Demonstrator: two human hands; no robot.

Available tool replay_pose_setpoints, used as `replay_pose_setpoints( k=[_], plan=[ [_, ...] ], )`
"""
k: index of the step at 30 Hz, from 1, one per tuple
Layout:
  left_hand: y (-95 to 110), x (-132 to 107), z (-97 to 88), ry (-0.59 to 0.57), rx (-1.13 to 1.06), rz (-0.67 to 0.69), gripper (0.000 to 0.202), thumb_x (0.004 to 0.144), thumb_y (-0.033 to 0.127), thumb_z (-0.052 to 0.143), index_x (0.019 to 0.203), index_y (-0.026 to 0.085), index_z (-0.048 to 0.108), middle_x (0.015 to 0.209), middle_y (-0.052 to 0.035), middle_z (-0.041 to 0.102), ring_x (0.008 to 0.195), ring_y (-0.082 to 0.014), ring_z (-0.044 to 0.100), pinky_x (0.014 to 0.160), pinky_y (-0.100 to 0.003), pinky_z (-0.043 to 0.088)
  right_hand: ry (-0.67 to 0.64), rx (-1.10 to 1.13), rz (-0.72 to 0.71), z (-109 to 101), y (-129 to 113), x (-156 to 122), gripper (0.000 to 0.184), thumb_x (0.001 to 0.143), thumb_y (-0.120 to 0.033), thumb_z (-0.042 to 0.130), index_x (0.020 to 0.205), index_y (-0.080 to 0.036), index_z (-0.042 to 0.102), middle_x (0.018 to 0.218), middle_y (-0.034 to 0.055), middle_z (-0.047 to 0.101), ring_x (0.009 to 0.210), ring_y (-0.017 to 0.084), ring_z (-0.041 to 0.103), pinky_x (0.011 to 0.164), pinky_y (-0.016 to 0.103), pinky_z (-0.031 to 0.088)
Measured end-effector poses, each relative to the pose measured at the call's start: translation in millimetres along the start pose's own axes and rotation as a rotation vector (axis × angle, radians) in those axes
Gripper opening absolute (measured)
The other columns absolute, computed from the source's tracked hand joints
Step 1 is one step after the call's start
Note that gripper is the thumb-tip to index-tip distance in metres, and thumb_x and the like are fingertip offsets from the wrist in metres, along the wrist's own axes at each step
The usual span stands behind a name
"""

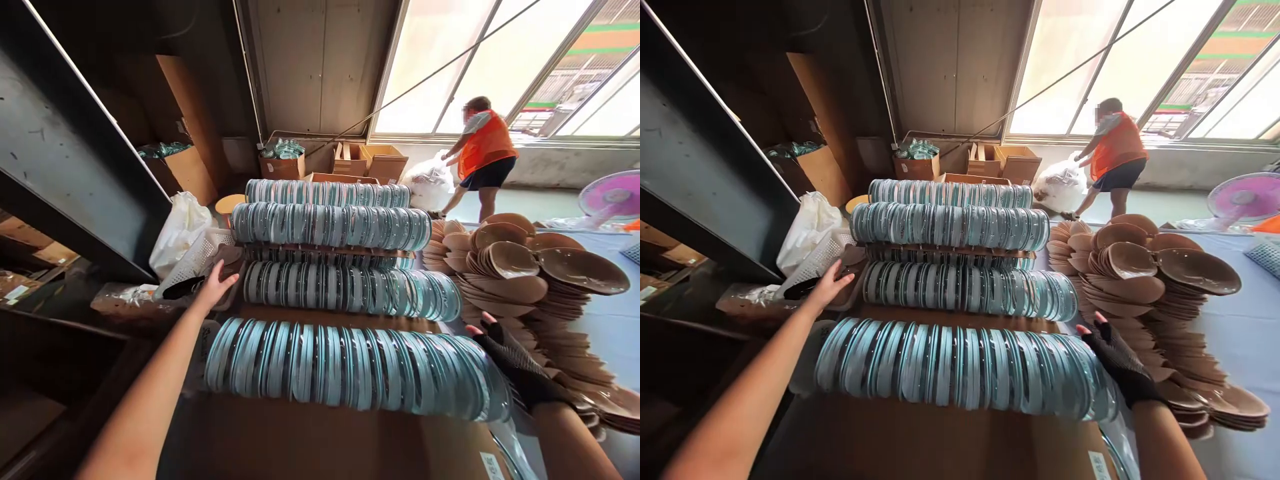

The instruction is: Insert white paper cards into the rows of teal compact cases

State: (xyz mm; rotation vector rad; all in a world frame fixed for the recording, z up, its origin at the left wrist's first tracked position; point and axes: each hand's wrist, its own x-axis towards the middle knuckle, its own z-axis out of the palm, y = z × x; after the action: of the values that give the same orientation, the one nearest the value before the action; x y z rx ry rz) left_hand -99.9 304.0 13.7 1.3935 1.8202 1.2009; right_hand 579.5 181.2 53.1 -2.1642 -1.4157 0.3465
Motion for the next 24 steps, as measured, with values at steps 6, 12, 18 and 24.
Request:
replay_pose_setpoints(
  k=[6, 12, 18, 24],
  plan=[
    [54.8, 44.1, 55.0, -0.077, 0.501, 0.573, 0.021, 0.086, 0.028, 0.056, 0.098, 0.018, 0.071, 0.107, -0.0100, 0.070, 0.105, -0.0251, 0.063, 0.097, -0.039, 0.049, 0.047, 0.040, -0.573, 43.2, -128.9, 64.0, 0.052, 0.082, -0.049, 0.059, 0.126, -0.020, 0.059, 0.129, 0.0162, 0.061, 0.122, 0.030, 0.056, 0.105, 0.044, 0.042],
    [104.4, 44.7, 136.1, -0.263, 0.829, 0.822, 0.036, 0.090, 0.015, 0.051, 0.123, 0.020, 0.064, 0.125, -0.0092, 0.065, 0.114, -0.0223, 0.061, 0.099, -0.035, 0.046, -0.065, -0.021, -0.740, 133.1, -257.6, 84.0, 0.040, 0.080, -0.032, 0.068, 0.117, -0.018, 0.067, 0.115, 0.0119, 0.067, 0.105, 0.028, 0.063, 0.093, 0.041, 0.049],
    [105.6, 58.1, 149.5, -0.268, 0.965, 0.838, 0.033, 0.087, 0.005, 0.045, 0.109, 0.014, 0.068, 0.102, -0.0142, 0.068, 0.101, -0.0263, 0.063, 0.080, -0.037, 0.048, -0.312, -0.004, -0.668, 173.9, -305.4, 94.1, 0.029, 0.086, -0.034, 0.063, 0.111, -0.023, 0.073, 0.105, 0.0068, 0.074, 0.098, 0.025, 0.068, 0.086, 0.036, 0.053],
    [95.6, 64.9, 155.0, -0.242, 0.981, 0.835, 0.024, 0.090, 0.009, 0.045, 0.095, 0.013, 0.068, 0.094, -0.0136, 0.064, 0.098, -0.0264, 0.061, 0.074, -0.035, 0.045, -0.481, 0.034, -0.692, 187.5, -314.8, 119.0, 0.027, 0.087, -0.025, 0.059, 0.110, -0.018, 0.074, 0.106, 0.0042, 0.074, 0.100, 0.022, 0.068, 0.093, 0.033, 0.052]
  ],
)
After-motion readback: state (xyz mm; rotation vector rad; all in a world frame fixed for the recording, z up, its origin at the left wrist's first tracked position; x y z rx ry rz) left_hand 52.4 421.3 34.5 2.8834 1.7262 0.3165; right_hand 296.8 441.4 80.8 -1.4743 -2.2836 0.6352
